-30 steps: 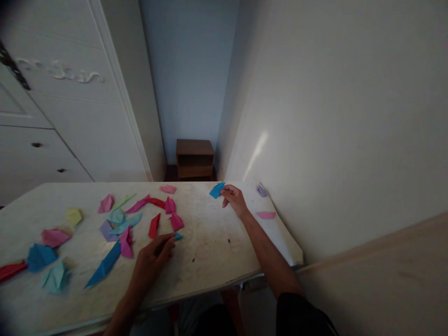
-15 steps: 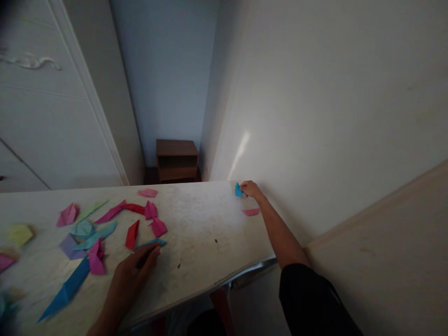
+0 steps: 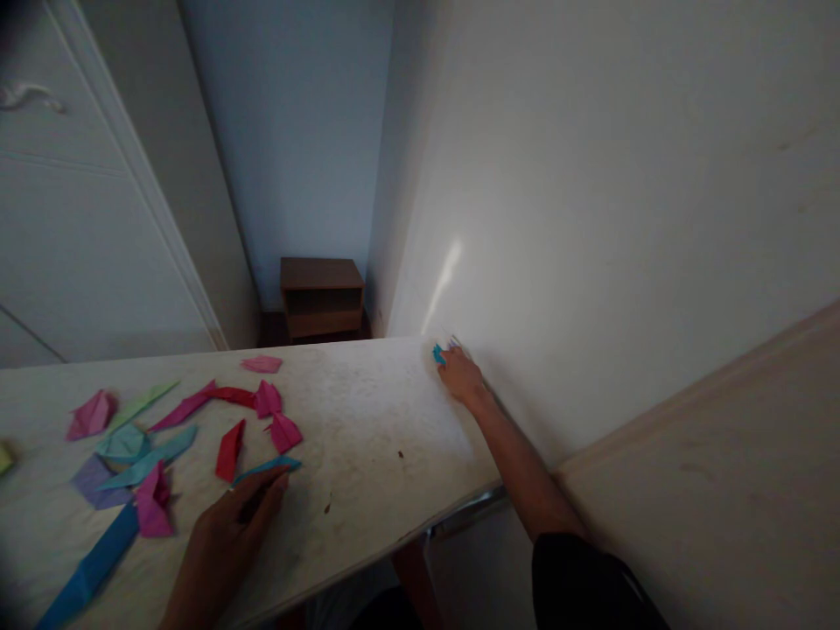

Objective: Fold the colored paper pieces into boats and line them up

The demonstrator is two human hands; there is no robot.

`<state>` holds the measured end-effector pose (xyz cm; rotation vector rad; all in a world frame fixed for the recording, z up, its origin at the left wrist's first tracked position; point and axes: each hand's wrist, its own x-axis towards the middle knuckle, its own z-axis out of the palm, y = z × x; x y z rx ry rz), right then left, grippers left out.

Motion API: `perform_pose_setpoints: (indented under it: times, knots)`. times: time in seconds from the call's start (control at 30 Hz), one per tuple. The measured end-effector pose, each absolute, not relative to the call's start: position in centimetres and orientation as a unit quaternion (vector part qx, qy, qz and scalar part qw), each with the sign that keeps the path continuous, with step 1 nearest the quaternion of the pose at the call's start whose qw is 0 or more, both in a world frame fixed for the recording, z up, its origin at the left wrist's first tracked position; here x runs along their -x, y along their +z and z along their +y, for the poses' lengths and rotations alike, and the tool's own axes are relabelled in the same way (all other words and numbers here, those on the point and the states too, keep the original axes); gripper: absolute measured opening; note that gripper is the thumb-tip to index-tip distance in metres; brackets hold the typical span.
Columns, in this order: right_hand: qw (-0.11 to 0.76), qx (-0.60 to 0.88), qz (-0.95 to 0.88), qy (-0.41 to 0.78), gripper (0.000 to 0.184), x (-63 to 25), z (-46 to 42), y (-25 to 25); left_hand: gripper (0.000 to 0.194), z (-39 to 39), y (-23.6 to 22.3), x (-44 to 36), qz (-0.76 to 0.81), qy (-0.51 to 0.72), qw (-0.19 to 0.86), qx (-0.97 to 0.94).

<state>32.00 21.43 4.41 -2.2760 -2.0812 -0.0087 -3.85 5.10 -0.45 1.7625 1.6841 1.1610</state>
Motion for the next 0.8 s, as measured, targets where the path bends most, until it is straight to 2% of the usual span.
perform_pose_setpoints:
  times: [0.2, 0.6, 0.8]
  knots:
    - [-0.038, 0.707, -0.707, 0.007, 0.043, -31.4, 20.5, 2.9, 0.041, 5.1, -0.3, 3.9, 0.603, 0.415, 0.215, -0.646]
    - [-0.051, 0.767, -0.64, 0.012, 0.06, -30.8, 22.1, 2.9, 0.041, 5.2, -0.2, 4.0, 0.612, 0.406, 0.228, -0.639]
    - [-0.035, 0.772, -0.635, -0.001, 0.056, -30.3, 21.9, 3.0, 0.043, 5.2, -0.3, 4.0, 0.614, 0.403, 0.238, -0.636]
